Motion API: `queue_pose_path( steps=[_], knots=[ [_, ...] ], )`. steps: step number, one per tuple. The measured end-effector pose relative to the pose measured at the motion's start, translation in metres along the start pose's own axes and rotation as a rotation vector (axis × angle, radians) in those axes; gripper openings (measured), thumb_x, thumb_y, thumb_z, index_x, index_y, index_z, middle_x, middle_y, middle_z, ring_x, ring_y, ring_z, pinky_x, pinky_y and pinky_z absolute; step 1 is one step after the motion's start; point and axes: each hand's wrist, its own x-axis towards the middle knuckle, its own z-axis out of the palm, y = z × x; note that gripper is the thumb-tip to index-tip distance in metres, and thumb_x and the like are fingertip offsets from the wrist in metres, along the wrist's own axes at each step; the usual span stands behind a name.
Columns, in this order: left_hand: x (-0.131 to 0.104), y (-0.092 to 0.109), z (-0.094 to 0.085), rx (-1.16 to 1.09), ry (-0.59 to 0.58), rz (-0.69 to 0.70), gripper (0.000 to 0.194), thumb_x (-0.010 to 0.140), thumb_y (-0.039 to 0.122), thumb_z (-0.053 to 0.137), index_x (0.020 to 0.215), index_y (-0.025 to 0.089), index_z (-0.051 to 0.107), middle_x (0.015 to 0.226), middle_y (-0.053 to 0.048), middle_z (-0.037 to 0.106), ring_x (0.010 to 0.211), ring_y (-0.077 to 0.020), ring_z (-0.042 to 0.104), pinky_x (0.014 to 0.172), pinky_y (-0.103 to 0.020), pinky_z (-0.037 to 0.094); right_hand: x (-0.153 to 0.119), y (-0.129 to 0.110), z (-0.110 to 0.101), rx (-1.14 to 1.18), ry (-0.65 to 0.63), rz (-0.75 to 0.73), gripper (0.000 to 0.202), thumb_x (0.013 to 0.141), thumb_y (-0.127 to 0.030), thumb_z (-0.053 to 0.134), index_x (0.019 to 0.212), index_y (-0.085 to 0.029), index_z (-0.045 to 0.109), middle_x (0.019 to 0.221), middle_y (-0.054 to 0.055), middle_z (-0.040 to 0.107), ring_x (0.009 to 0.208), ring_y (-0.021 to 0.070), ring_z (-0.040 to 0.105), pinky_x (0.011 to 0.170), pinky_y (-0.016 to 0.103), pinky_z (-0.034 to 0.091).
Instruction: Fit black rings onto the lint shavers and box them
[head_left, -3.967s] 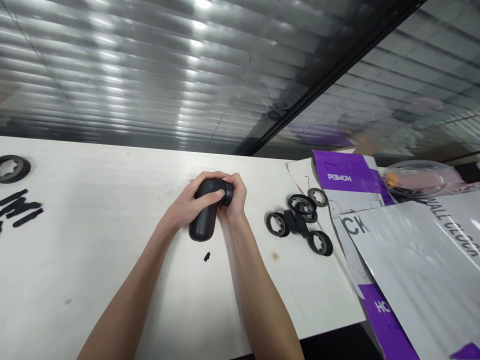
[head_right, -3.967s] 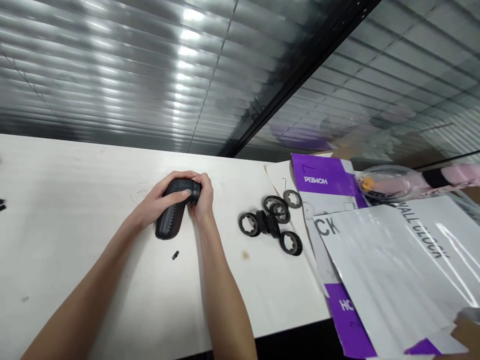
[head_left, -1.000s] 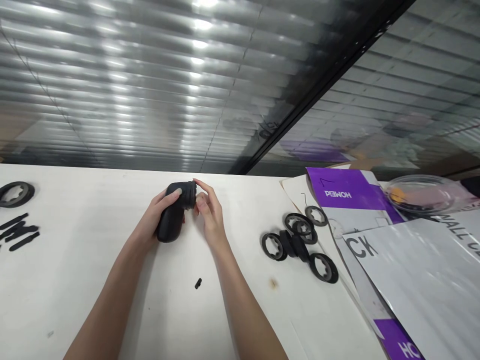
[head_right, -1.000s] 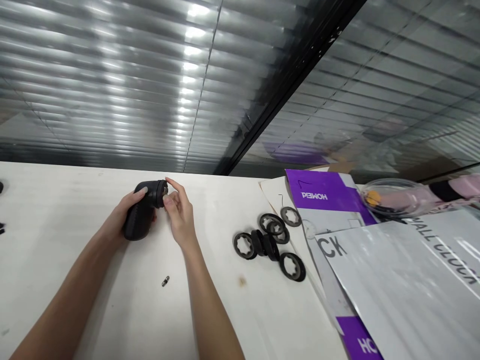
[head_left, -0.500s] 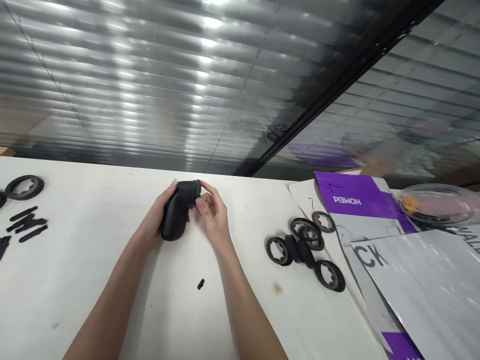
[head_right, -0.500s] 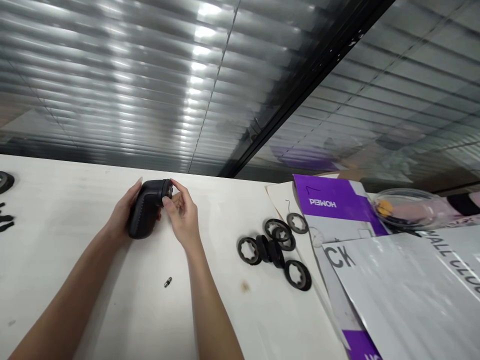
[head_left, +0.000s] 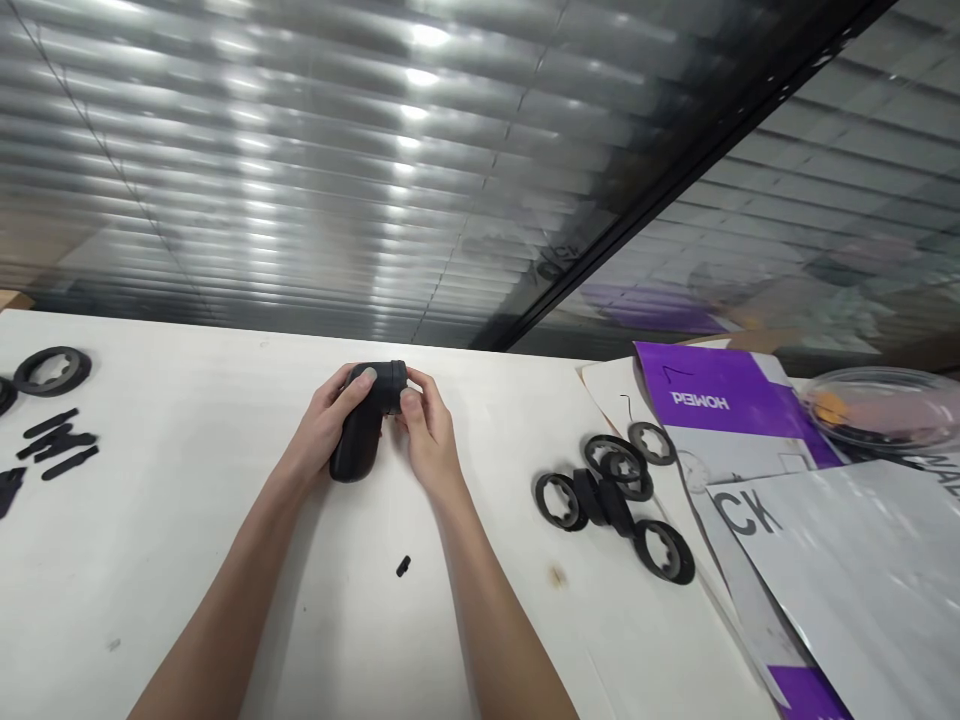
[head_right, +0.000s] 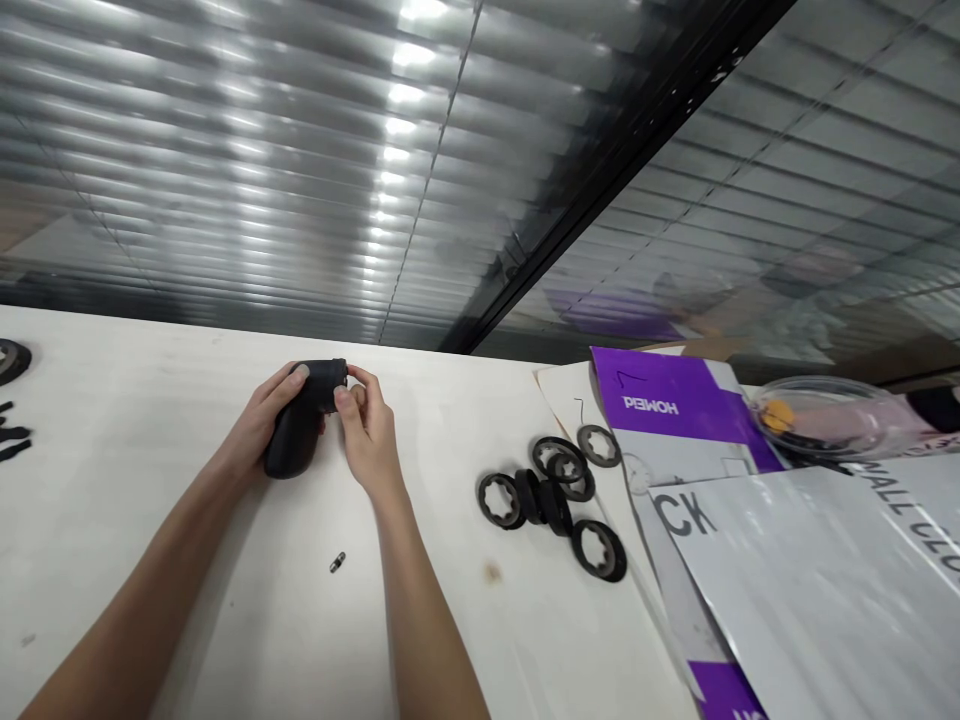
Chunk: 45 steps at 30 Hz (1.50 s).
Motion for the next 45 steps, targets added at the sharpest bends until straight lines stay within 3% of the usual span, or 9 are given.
queue_pose_path(
  steps=[6,16,25,33,45],
  knots=[
    [0.0002,-0.0004,-0.0009,0.073,0.049,0.082,0.052,0.095,0.067,0.078,0.116,0.019,0.075,0.108,-0.008,0.076,0.093,-0.0216,0.072,0.064,-0.022,0.052,0.0005,-0.0007,0.0012,0.046,-0.024,0.037,0.061,0.099,-0.076,0.061,0.13,-0.024,0.064,0.08,0.0,0.07,0.079,0.0221,0.07,0.075,0.035,0.051],
    [0.0003,0.0032,-0.0019,0.07,0.019,-0.006,0.053,0.095,0.068,0.075,0.119,0.021,0.073,0.1,-0.006,0.076,0.075,-0.0208,0.072,0.064,-0.027,0.055,-0.0009,-0.0023,0.0022,0.034,0.006,0.004,0.059,0.101,-0.075,0.059,0.128,-0.023,0.068,0.063,-0.006,0.05,0.059,0.0155,0.048,0.06,0.029,0.039],
    [0.0027,0.0002,-0.0036,0.046,0.02,-0.009,0.053,0.095,0.069,0.073,0.116,0.02,0.071,0.104,-0.008,0.076,0.09,-0.024,0.073,0.064,-0.026,0.053,0.0003,0.0001,0.004,0.036,0.019,-0.05,0.056,0.099,-0.071,0.068,0.132,-0.025,0.069,0.082,-0.001,0.066,0.071,0.0175,0.066,0.074,0.033,0.055],
    [0.0021,0.0015,-0.0024,0.014,0.02,-0.022,0.051,0.094,0.071,0.074,0.099,0.021,0.063,0.099,-0.007,0.075,0.085,-0.0221,0.072,0.062,-0.025,0.052,0.002,-0.0023,0.0026,0.025,0.012,-0.02,0.063,0.096,-0.074,0.069,0.135,-0.024,0.07,0.087,0.001,0.068,0.08,0.0195,0.067,0.08,0.036,0.055],
    [0.0016,0.0036,-0.0018,-0.033,-0.012,-0.047,0.051,0.092,0.071,0.076,0.1,0.022,0.062,0.092,-0.005,0.073,0.079,-0.021,0.072,0.059,-0.024,0.053,0.0028,0.0039,0.0015,0.037,-0.002,-0.023,0.063,0.096,-0.074,0.069,0.137,-0.025,0.07,0.091,0.002,0.067,0.085,0.02,0.065,0.081,0.035,0.053]
  ],
)
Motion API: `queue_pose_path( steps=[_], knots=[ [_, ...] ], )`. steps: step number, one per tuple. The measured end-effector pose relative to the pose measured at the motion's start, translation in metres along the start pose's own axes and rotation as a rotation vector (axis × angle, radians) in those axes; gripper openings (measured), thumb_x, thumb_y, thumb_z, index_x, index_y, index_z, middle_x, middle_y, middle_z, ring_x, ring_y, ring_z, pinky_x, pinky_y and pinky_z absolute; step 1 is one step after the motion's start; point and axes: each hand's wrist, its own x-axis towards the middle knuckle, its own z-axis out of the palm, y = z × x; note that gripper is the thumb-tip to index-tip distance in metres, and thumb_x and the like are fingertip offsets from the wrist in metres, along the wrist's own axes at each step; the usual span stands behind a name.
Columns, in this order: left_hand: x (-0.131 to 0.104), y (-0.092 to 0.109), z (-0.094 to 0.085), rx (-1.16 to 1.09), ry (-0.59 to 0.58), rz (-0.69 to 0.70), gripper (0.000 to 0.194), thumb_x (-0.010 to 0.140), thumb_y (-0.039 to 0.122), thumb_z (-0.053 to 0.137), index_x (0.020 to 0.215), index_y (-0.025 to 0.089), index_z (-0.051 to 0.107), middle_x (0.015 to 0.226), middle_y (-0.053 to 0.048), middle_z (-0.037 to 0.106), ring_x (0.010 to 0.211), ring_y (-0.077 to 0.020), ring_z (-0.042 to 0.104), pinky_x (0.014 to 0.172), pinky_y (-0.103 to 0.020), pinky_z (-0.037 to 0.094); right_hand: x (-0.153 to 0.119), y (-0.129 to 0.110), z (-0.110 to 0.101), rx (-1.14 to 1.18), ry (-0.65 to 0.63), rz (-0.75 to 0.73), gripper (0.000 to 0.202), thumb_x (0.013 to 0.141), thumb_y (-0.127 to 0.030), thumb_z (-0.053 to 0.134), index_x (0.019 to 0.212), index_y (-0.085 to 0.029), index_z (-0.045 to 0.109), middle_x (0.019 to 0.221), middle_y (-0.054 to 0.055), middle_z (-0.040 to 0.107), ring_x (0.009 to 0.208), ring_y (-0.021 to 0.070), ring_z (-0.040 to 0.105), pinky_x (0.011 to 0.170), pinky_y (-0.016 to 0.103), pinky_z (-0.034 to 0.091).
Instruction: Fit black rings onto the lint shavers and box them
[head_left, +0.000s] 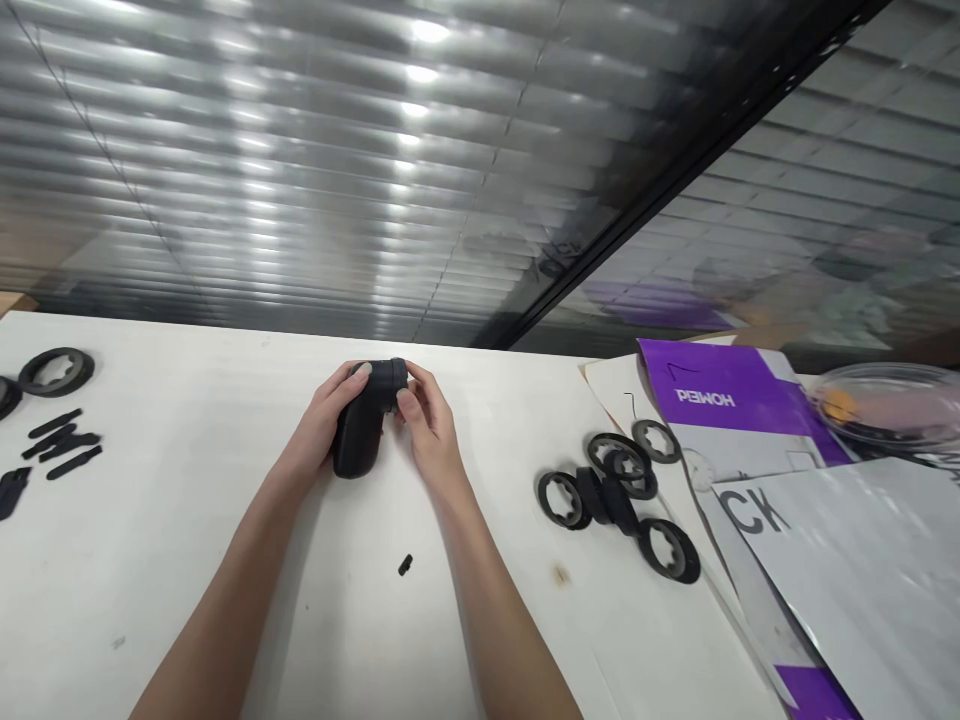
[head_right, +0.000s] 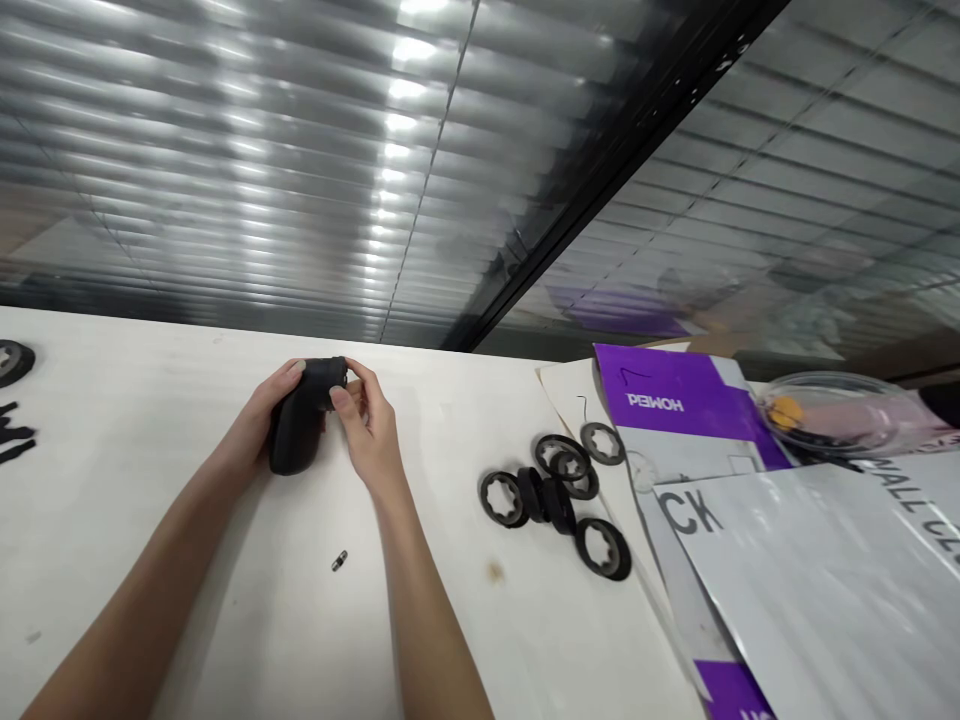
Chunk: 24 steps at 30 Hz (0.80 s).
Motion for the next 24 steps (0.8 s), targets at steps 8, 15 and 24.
queue_pose_path(
  steps=[8,15,24],
  knots=[
    [0.0004,-0.002,-0.0024,-0.001,-0.006,0.014,0.05,0.093,0.07,0.076,0.102,0.022,0.064,0.094,-0.005,0.073,0.079,-0.0205,0.072,0.06,-0.024,0.053,0.0002,0.0042,-0.0007,0.014,-0.005,-0.019,0.062,0.097,-0.073,0.068,0.138,-0.025,0.07,0.093,0.002,0.068,0.087,0.0204,0.067,0.083,0.036,0.055],
    [0.0003,-0.0021,-0.001,-0.049,0.029,-0.071,0.06,0.092,0.079,0.071,0.103,0.019,0.07,0.083,-0.008,0.074,0.07,-0.0236,0.072,0.053,-0.027,0.05,0.0004,0.0049,-0.0011,0.021,-0.027,-0.025,0.063,0.097,-0.07,0.072,0.144,-0.029,0.067,0.097,0.002,0.065,0.09,0.02,0.067,0.085,0.035,0.056],
    [0.0007,-0.0013,0.0007,-0.086,0.061,-0.135,0.07,0.089,0.083,0.071,0.108,0.016,0.077,0.072,-0.009,0.074,0.064,-0.0251,0.072,0.048,-0.03,0.047,-0.0007,0.002,-0.0009,0.01,-0.035,-0.033,0.063,0.098,-0.069,0.07,0.147,-0.029,0.067,0.097,0.002,0.065,0.09,0.0194,0.065,0.085,0.034,0.055]
  ],
)
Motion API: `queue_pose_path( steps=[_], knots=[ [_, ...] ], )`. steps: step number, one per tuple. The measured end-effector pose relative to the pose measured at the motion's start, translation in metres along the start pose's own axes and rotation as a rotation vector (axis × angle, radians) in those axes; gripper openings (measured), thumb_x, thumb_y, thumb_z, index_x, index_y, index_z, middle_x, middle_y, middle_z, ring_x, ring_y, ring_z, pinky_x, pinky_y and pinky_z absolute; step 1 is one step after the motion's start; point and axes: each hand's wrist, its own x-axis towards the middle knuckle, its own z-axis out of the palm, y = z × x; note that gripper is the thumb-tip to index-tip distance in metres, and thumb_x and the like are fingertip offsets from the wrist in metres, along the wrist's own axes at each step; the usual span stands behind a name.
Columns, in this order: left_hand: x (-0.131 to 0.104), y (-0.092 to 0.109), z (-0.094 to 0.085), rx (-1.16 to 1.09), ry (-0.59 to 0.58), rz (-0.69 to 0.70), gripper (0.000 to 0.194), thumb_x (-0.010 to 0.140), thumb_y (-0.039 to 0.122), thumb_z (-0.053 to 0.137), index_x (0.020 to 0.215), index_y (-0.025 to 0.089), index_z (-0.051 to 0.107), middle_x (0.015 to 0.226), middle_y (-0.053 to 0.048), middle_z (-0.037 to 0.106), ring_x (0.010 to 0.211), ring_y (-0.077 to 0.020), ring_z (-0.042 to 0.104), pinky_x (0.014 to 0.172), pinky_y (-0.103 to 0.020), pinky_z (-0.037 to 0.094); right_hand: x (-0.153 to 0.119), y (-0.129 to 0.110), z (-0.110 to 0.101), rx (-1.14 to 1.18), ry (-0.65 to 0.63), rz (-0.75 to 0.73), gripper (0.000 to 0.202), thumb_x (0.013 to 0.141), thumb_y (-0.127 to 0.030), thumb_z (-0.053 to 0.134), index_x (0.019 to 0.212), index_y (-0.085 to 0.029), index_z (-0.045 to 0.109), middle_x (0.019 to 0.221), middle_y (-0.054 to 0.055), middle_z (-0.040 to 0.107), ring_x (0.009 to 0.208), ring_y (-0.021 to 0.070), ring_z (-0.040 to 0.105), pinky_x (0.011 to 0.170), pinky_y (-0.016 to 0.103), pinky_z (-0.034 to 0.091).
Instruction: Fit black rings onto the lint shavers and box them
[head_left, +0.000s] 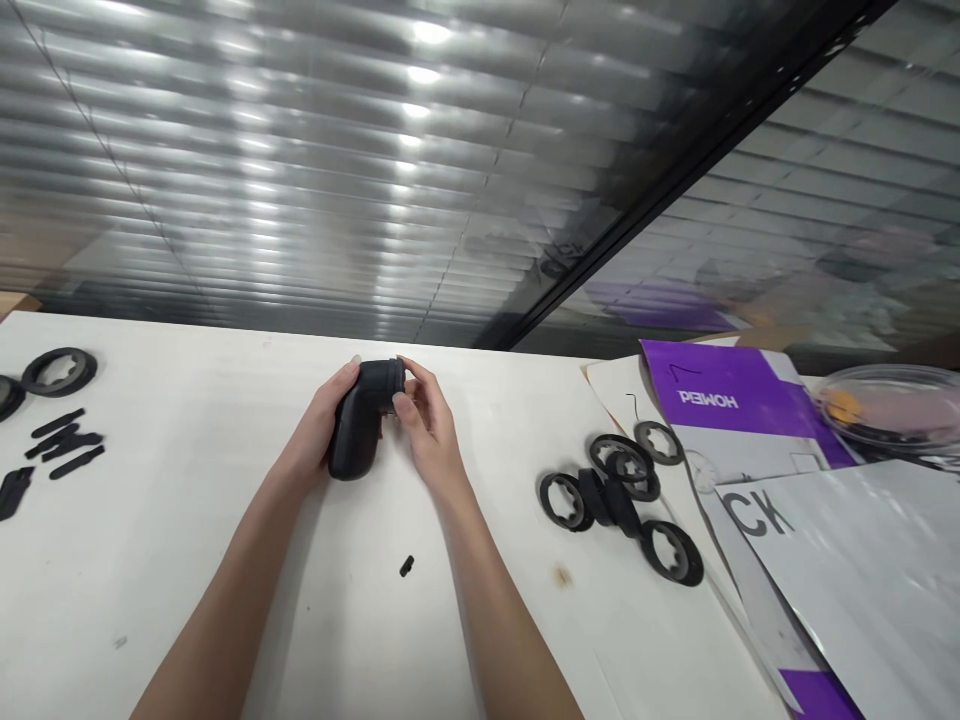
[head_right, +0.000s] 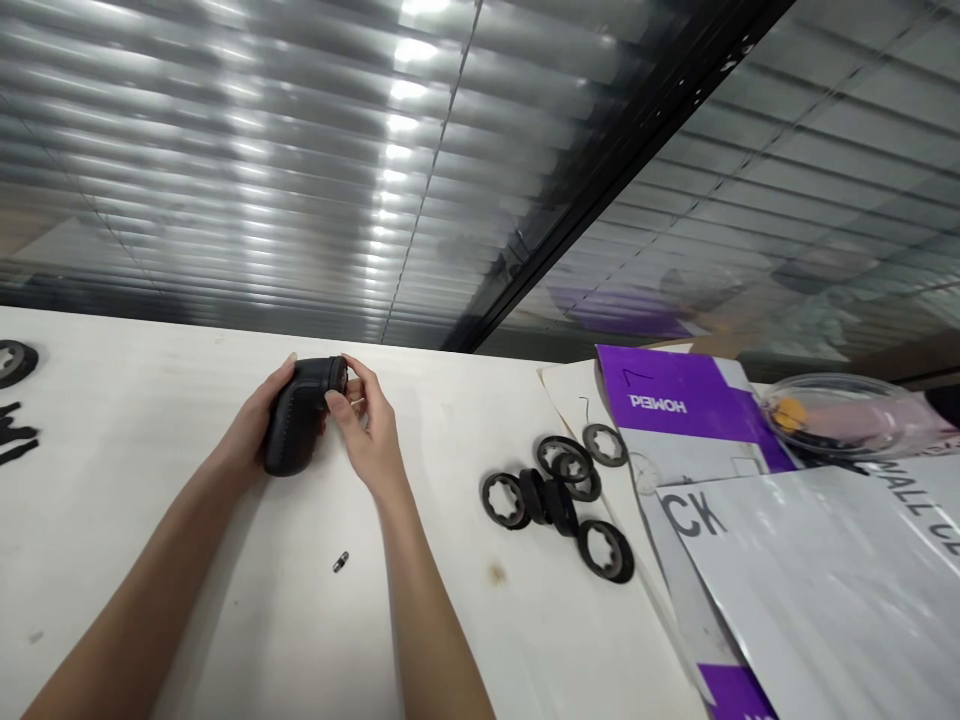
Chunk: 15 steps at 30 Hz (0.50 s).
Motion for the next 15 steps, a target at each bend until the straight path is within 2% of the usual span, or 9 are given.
queue_pose_path(
  steps=[5,9,15],
  knots=[
    [-0.0008,0.0016,-0.0005,-0.016,0.003,-0.084,0.073,0.089,0.086,0.067,0.096,0.015,0.078,0.07,-0.01,0.072,0.065,-0.0252,0.072,0.048,-0.028,0.047,-0.0021,-0.0028,-0.0003,0.012,-0.008,-0.002,0.058,0.104,-0.063,0.065,0.151,-0.029,0.064,0.094,0.0,0.063,0.083,0.0169,0.062,0.084,0.033,0.053],
    [-0.0009,0.0021,-0.0005,-0.006,-0.009,-0.063,0.071,0.089,0.085,0.068,0.093,0.016,0.078,0.069,-0.01,0.071,0.065,-0.0249,0.072,0.048,-0.028,0.047,-0.0023,-0.0035,-0.0006,0.005,-0.017,-0.003,0.062,0.103,-0.064,0.065,0.154,-0.029,0.062,0.093,-0.001,0.061,0.081,0.0168,0.06,0.082,0.033,0.052],
    [-0.0003,0.0024,0.001,0.014,-0.017,-0.033,0.069,0.088,0.085,0.068,0.094,0.016,0.076,0.072,-0.011,0.072,0.066,-0.0256,0.071,0.048,-0.029,0.044,-0.001,-0.0034,-0.0003,-0.036,-0.015,0.004,0.062,0.1,-0.067,0.068,0.148,-0.028,0.065,0.089,-0.001,0.059,0.08,0.0182,0.059,0.08,0.034,0.051]
  ],
)
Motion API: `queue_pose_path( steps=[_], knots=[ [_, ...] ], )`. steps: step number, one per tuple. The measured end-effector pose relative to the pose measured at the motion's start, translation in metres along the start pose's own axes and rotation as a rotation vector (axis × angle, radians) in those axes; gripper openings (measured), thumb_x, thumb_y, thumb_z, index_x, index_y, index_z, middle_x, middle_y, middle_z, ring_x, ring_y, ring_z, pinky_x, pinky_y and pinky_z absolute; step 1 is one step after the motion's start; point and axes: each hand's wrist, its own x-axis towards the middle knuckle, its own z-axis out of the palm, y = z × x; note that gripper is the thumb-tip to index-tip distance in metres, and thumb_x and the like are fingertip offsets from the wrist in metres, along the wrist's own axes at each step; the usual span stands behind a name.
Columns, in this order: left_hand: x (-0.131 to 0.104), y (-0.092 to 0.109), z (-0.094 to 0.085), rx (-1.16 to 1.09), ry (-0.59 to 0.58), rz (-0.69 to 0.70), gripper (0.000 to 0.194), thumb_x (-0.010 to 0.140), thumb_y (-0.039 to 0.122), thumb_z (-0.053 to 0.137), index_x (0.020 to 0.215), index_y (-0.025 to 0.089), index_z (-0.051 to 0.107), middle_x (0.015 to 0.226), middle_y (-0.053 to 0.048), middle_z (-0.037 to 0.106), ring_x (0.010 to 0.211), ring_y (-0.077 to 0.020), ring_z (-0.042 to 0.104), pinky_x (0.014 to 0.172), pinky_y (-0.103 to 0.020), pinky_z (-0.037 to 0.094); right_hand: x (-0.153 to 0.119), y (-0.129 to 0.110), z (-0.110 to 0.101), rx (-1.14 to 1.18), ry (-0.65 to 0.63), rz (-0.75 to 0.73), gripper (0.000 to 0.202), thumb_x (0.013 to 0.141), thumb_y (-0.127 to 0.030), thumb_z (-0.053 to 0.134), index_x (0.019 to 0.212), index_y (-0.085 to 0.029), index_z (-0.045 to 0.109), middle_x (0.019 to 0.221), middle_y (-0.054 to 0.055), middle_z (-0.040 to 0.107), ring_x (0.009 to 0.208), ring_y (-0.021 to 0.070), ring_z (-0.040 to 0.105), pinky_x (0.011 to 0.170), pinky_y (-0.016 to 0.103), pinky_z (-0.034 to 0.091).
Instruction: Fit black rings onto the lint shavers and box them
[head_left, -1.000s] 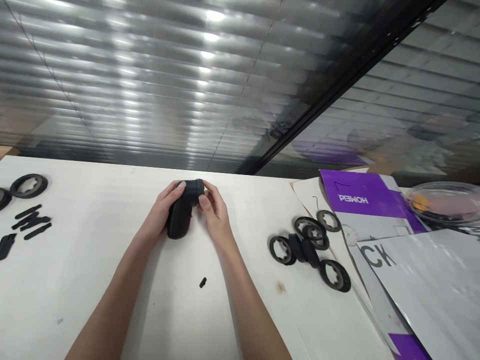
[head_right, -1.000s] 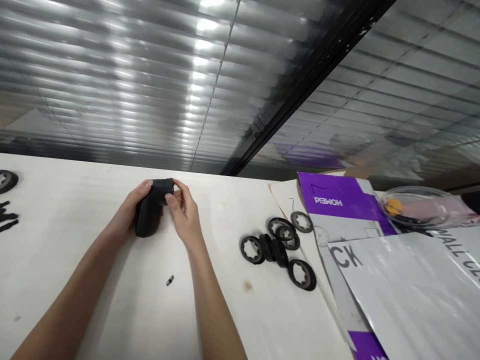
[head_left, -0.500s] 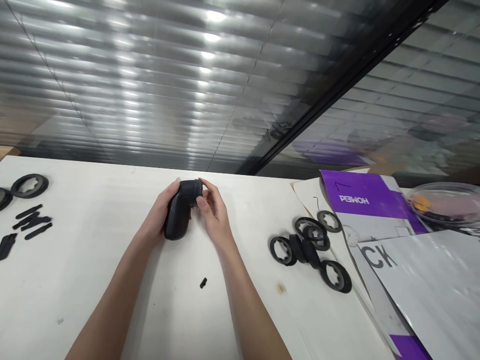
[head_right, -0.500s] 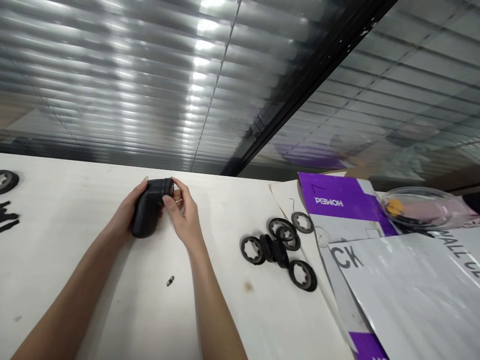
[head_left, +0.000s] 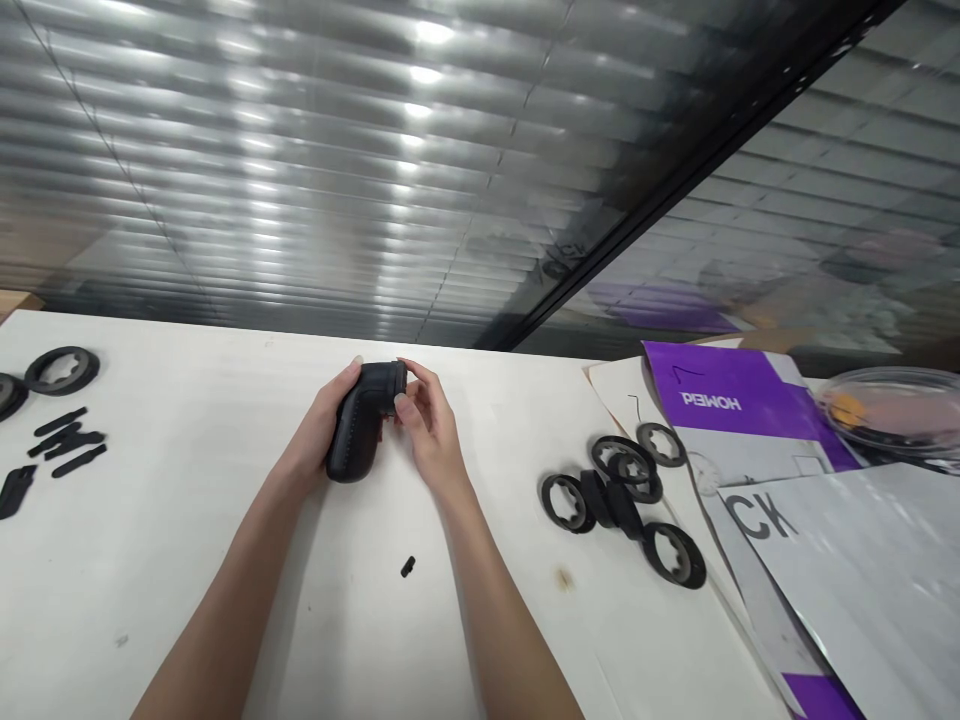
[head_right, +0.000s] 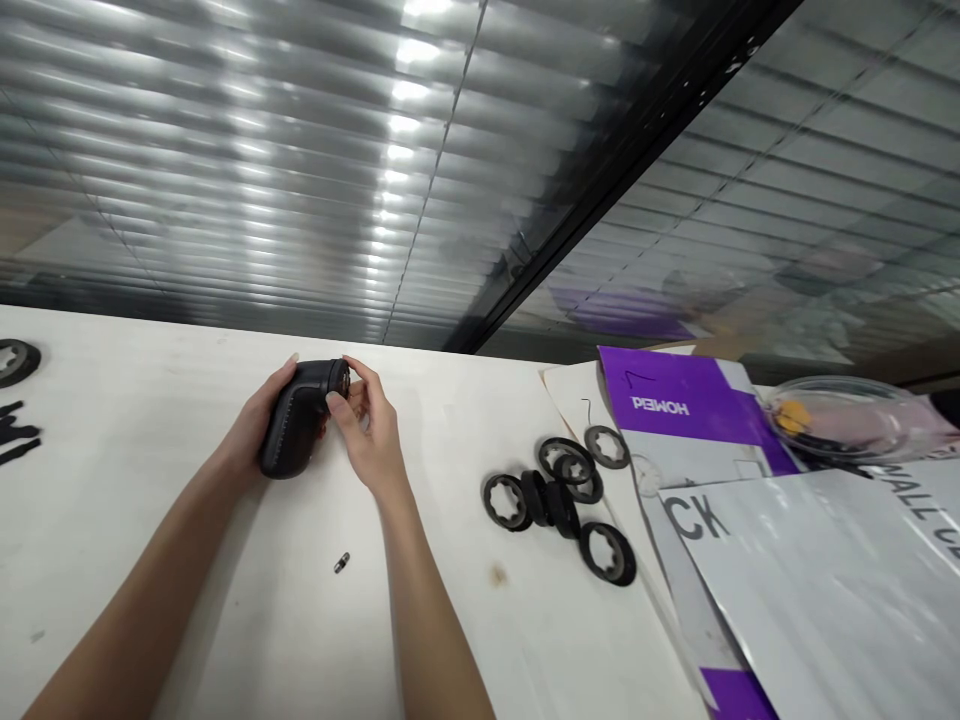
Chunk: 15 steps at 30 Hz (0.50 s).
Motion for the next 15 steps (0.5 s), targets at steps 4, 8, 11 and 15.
queue_pose_path(
  steps=[4,8,11,15],
  knots=[
    [0.0001,-0.0002,0.0012,0.056,0.024,0.14,0.061,0.091,0.078,0.073,0.098,0.018,0.075,0.084,-0.009,0.074,0.077,-0.0247,0.072,0.056,-0.029,0.049,-0.0006,0.0011,-0.0002,-0.011,0.013,0.008,0.056,0.101,-0.068,0.066,0.14,-0.028,0.066,0.088,-0.001,0.061,0.079,0.0184,0.061,0.08,0.034,0.052],
    [0.0001,-0.0029,0.0012,0.151,0.026,0.291,0.058,0.094,0.074,0.073,0.109,0.019,0.076,0.1,-0.008,0.076,0.092,-0.0237,0.072,0.076,-0.028,0.056,-0.0011,0.0031,-0.0003,-0.034,0.026,0.019,0.054,0.103,-0.071,0.06,0.135,-0.027,0.065,0.087,0.0,0.061,0.081,0.0201,0.063,0.079,0.035,0.053],
    [-0.0002,-0.0054,0.001,0.166,0.02,0.31,0.057,0.094,0.073,0.075,0.114,0.02,0.076,0.102,-0.007,0.076,0.091,-0.0224,0.071,0.078,-0.028,0.055,-0.0008,0.0031,-0.0004,-0.022,0.023,0.031,0.055,0.102,-0.074,0.058,0.131,-0.027,0.064,0.086,0.0,0.061,0.084,0.0215,0.065,0.08,0.035,0.054],
    [-0.0017,-0.0068,0.001,0.18,0.014,0.305,0.053,0.094,0.069,0.078,0.116,0.022,0.077,0.099,-0.006,0.075,0.085,-0.0207,0.068,0.072,-0.026,0.052,0.0002,-0.0007,-0.001,0.006,0.025,0.046,0.057,0.1,-0.077,0.058,0.127,-0.027,0.063,0.082,-0.001,0.058,0.082,0.0214,0.063,0.079,0.035,0.054]
  ],
)
